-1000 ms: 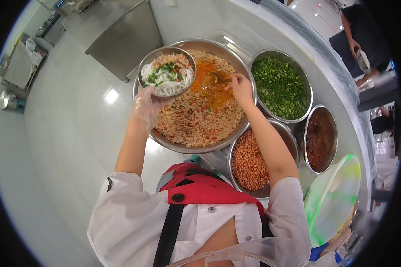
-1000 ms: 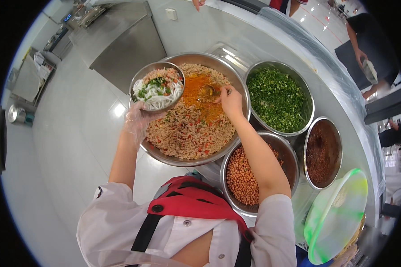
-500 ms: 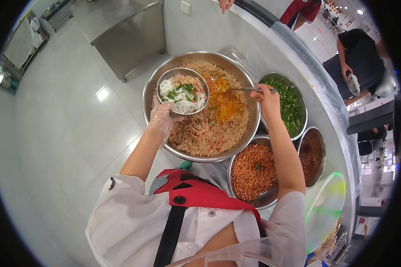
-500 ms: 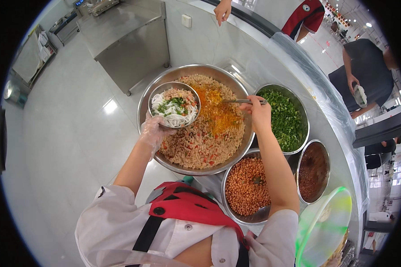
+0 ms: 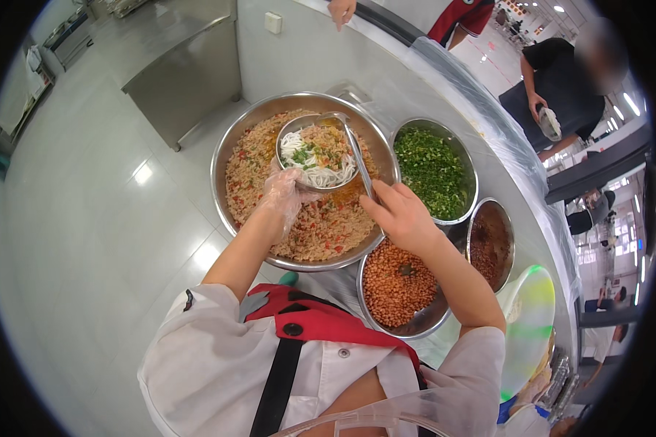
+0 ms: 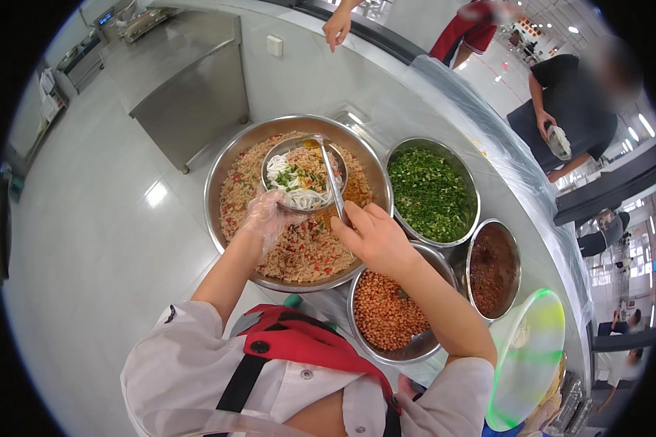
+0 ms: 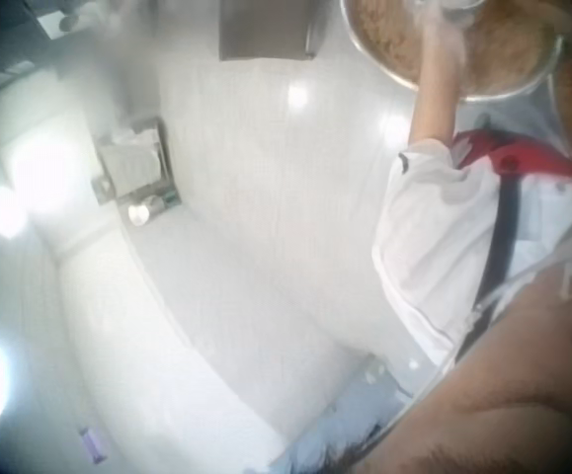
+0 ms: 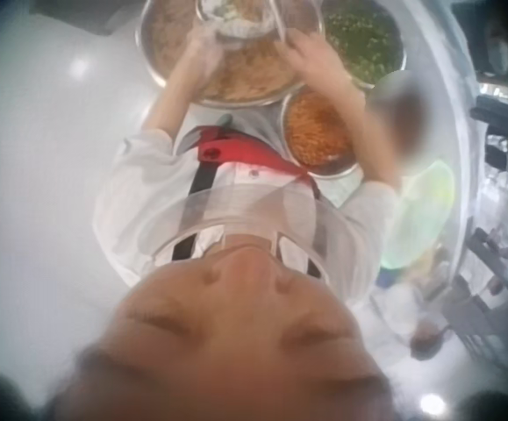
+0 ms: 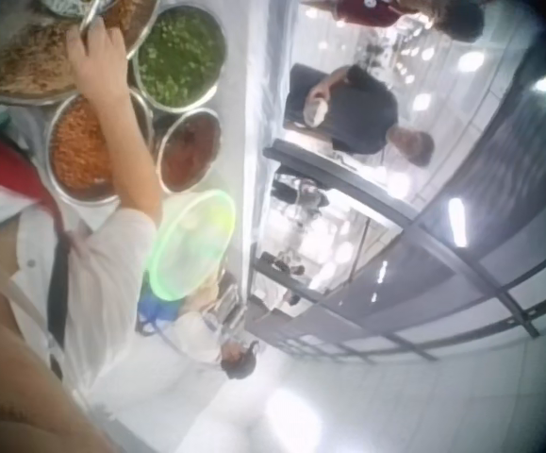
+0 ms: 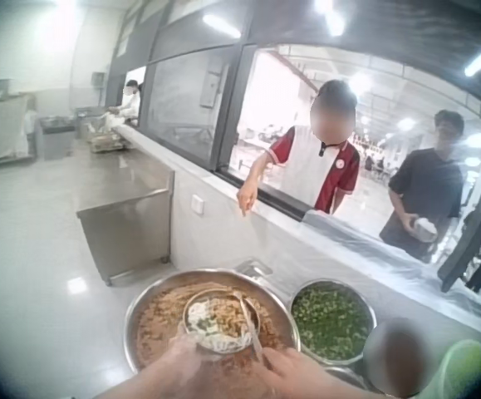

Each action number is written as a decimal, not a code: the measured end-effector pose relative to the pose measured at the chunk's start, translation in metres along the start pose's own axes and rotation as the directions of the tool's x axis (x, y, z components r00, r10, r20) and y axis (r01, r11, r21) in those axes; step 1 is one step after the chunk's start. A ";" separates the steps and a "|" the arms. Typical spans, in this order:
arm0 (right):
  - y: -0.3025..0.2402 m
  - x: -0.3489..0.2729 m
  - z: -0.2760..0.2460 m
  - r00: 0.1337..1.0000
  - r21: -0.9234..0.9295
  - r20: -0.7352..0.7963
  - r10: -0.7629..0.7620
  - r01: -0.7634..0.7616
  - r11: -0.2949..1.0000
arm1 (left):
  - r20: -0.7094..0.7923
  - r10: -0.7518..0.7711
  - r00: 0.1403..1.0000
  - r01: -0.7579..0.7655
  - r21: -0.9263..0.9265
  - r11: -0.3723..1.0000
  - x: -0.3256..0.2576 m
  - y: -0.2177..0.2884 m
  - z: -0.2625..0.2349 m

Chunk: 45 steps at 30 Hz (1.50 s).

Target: The person assembles noodle dishes by scooping noodles into bowls and adding toppings such as chopped green onions, chili oil, peanuts, and a mixed grain mixture. The person uses a ladle to transfer ingredients from large metal bowls into individual serving bowls and hands them off to customers.

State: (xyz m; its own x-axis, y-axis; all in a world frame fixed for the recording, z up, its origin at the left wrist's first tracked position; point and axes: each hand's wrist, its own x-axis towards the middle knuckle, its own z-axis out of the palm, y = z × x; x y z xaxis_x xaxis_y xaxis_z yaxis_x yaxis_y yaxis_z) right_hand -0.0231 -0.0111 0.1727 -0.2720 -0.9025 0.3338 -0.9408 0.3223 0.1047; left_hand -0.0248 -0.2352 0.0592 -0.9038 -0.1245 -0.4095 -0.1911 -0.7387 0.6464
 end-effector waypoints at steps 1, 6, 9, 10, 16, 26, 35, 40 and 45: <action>0.002 -0.006 -0.002 0.999 -0.047 -0.017 -0.045 0.044 0.998 | 0.021 0.006 1.000 -0.006 0.007 1.000 0.003 -0.001 0.003; 0.005 -0.034 -0.001 0.991 -0.070 -0.136 -0.001 -0.009 0.997 | 0.107 0.010 0.994 -0.012 0.019 1.000 0.013 0.001 0.035; 0.014 -0.052 -0.006 0.947 -0.010 -0.291 0.136 -0.145 0.989 | 0.111 -0.007 0.994 0.003 0.034 0.999 0.039 -0.006 0.050; 0.017 -0.058 -0.006 0.845 0.269 -0.400 0.354 -0.260 0.927 | 0.118 -0.020 0.993 0.015 0.039 0.999 0.046 -0.006 0.061; 0.061 -0.108 -0.018 -0.002 0.970 0.029 1.000 0.243 -0.027 | 0.102 -0.020 0.995 0.017 0.035 0.999 0.106 0.016 0.117; 0.067 -0.267 0.002 -0.356 0.991 0.023 0.934 0.135 0.027 | 0.257 -0.073 0.964 0.052 0.091 0.995 0.208 0.056 0.198; 0.066 -0.383 0.001 -0.537 0.989 -0.148 0.830 -0.071 0.130 | 0.374 -0.013 0.927 -0.076 0.220 0.972 0.309 0.114 0.248; 0.066 -0.416 0.011 -0.586 0.961 -0.116 0.802 -0.271 -0.058 | 0.394 0.145 0.908 -0.181 0.055 0.982 0.332 0.089 0.276; 0.058 -0.452 0.038 -0.471 0.827 -0.208 0.857 -0.553 -0.103 | 0.480 -0.169 0.861 0.112 0.146 0.983 0.273 -0.001 0.321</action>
State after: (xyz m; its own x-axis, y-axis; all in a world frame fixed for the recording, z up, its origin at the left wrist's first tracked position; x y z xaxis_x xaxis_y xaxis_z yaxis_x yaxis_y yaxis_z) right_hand 0.0374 0.4044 -0.0077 -0.6365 0.7606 0.1279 0.0800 0.2300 -0.9699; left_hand -0.3946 -0.0556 0.1531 -0.9295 0.3357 -0.1530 -0.3449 -0.6436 0.6832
